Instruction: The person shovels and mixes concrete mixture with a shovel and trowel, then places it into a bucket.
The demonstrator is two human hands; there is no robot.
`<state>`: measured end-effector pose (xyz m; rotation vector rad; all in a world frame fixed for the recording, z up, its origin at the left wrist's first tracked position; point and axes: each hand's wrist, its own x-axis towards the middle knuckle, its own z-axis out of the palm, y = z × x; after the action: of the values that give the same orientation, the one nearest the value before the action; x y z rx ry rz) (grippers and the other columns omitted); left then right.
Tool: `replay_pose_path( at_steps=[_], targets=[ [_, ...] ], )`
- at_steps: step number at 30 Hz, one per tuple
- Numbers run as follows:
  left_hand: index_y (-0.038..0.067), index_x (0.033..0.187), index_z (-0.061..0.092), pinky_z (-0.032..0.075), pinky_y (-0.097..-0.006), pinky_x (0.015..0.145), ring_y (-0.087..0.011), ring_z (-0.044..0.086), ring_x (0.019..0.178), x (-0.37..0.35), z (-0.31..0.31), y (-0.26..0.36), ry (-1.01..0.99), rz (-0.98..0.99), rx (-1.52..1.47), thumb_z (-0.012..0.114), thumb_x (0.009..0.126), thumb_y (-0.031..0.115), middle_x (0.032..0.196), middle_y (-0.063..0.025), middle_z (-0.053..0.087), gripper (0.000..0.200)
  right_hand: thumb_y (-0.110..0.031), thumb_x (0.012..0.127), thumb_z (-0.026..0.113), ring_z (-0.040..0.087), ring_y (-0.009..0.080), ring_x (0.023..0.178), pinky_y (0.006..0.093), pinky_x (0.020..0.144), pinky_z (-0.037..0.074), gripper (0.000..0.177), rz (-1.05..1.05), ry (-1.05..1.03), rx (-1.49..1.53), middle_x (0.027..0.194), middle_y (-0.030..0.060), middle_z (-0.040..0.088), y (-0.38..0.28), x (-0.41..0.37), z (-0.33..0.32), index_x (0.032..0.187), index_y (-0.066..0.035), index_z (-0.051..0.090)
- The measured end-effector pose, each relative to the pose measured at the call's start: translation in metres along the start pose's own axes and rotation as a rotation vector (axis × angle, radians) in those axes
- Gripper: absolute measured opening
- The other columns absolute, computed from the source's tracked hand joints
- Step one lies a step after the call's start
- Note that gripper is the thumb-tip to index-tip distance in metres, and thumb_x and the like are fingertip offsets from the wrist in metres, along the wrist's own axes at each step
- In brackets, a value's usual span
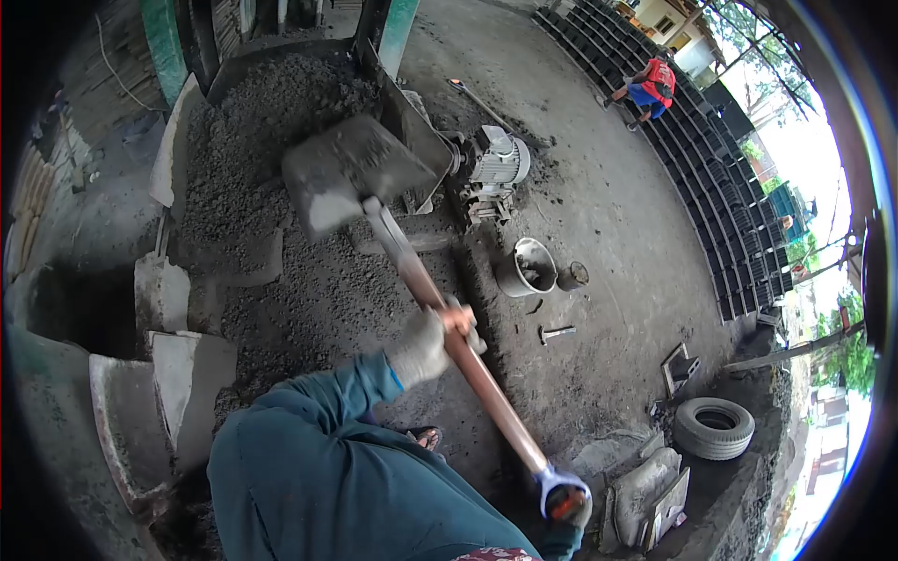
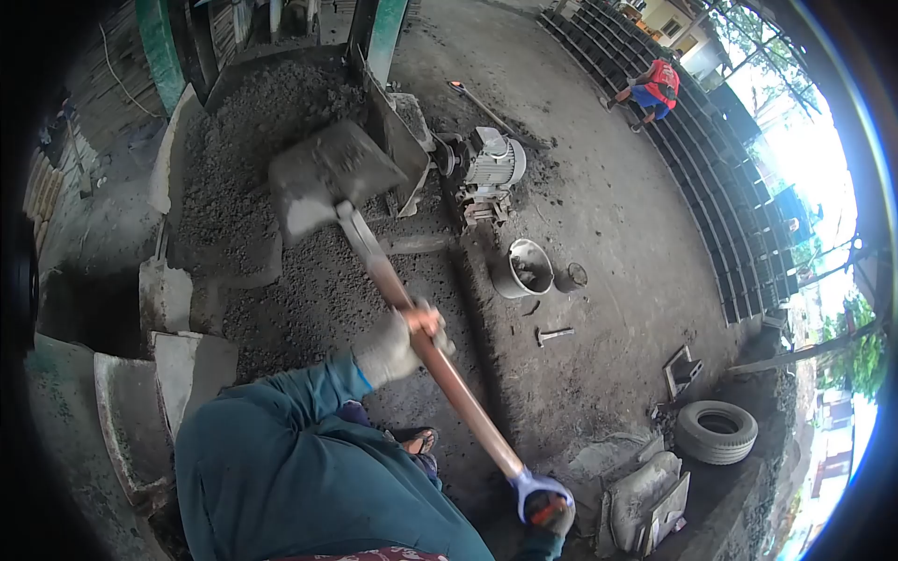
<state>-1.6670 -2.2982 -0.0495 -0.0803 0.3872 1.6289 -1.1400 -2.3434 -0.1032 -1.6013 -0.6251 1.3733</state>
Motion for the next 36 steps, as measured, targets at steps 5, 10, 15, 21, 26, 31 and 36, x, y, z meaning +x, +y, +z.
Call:
replay_pose_path(
  at_steps=[5, 10, 15, 21, 26, 31, 36],
  targets=[
    [0.01, 0.075, 0.057, 0.049, -0.0531, 0.087, -0.0243, 0.059, 0.072, -0.02, -0.033, -0.059, 0.14, -0.186, -0.009, 0.066, 0.089, 0.008, 0.074, -0.0056, 0.054, 0.016, -0.017, 0.083, 0.067, 0.061, 0.0237, 0.061, 0.034, 0.049, 0.051, 0.023, 0.085, -0.068, 0.046, 0.077, 0.0099, 0.064, 0.022, -0.037, -0.141, 0.102, -0.005, 0.064],
    [0.007, 0.067, 0.053, 0.051, -0.0539, 0.076, -0.0267, 0.059, 0.063, 0.015, -0.05, 0.033, 0.115, -0.123, 0.033, 0.065, 0.071, 0.007, 0.071, -0.0089, 0.055, 0.013, -0.017, 0.08, 0.061, 0.061, 0.0241, 0.064, 0.0373, 0.054, 0.053, 0.023, 0.164, -0.155, 0.001, 0.08, 0.0098, 0.063, 0.014, -0.089, 0.021, 0.099, -0.005, 0.064],
    [0.006, 0.064, 0.051, 0.048, -0.0448, 0.054, -0.0242, 0.05, 0.051, 0.074, -0.057, 0.192, 0.278, 0.236, 0.307, 0.062, 0.071, 0.01, 0.064, -0.0083, 0.049, 0.013, -0.018, 0.083, 0.065, 0.061, 0.0226, 0.069, 0.0375, 0.056, 0.051, 0.027, 0.125, -0.273, 0.029, 0.087, 0.0073, 0.064, 0.032, -0.108, 0.243, 0.105, -0.003, 0.065],
    [0.011, 0.085, 0.05, 0.052, -0.0396, 0.057, -0.0197, 0.053, 0.055, 0.118, -0.054, 0.327, 0.319, 0.565, 0.463, 0.061, 0.089, 0.019, 0.071, -0.0052, 0.053, 0.014, -0.03, 0.097, 0.059, 0.063, 0.0143, 0.075, 0.0289, 0.07, 0.051, 0.029, -0.39, -0.865, -0.056, 0.092, 0.0078, 0.068, -0.014, -0.149, 0.384, 0.104, -0.002, 0.059],
    [0.008, 0.082, 0.048, 0.05, -0.0437, 0.069, -0.0207, 0.053, 0.063, 0.055, 0.025, 0.227, -0.091, 0.324, 0.099, 0.067, 0.089, 0.027, 0.069, -0.0061, 0.05, 0.028, -0.027, 0.082, 0.07, 0.065, 0.0206, 0.07, 0.0329, 0.062, 0.054, 0.045, -0.474, -0.718, 0.277, 0.082, 0.0102, 0.062, -0.113, -0.145, 0.247, 0.113, 0.001, 0.056],
    [0.007, 0.082, 0.056, 0.045, -0.0519, 0.088, -0.0278, 0.057, 0.085, 0.03, 0.058, 0.122, -0.076, 0.141, -0.22, 0.061, 0.093, 0.048, 0.088, -0.0103, 0.059, 0.042, -0.023, 0.081, 0.069, 0.063, 0.0184, 0.078, 0.0345, 0.069, 0.054, 0.038, -1.451, -0.181, -0.327, 0.095, 0.0112, 0.067, -0.252, -0.116, 0.15, 0.11, 0.001, 0.064],
    [0.005, 0.1, 0.067, 0.042, -0.0599, 0.096, -0.0363, 0.061, 0.096, 0.014, 0.063, 0.042, -0.49, 0.155, -0.146, 0.041, 0.096, 0.065, 0.097, -0.0177, 0.065, 0.065, -0.024, 0.092, 0.065, 0.066, 0.0206, 0.074, 0.0348, 0.069, 0.055, 0.029, -2.155, 0.328, -0.241, 0.093, 0.0106, 0.068, -0.397, -0.096, 0.14, 0.101, 0.003, 0.07]
  ],
)
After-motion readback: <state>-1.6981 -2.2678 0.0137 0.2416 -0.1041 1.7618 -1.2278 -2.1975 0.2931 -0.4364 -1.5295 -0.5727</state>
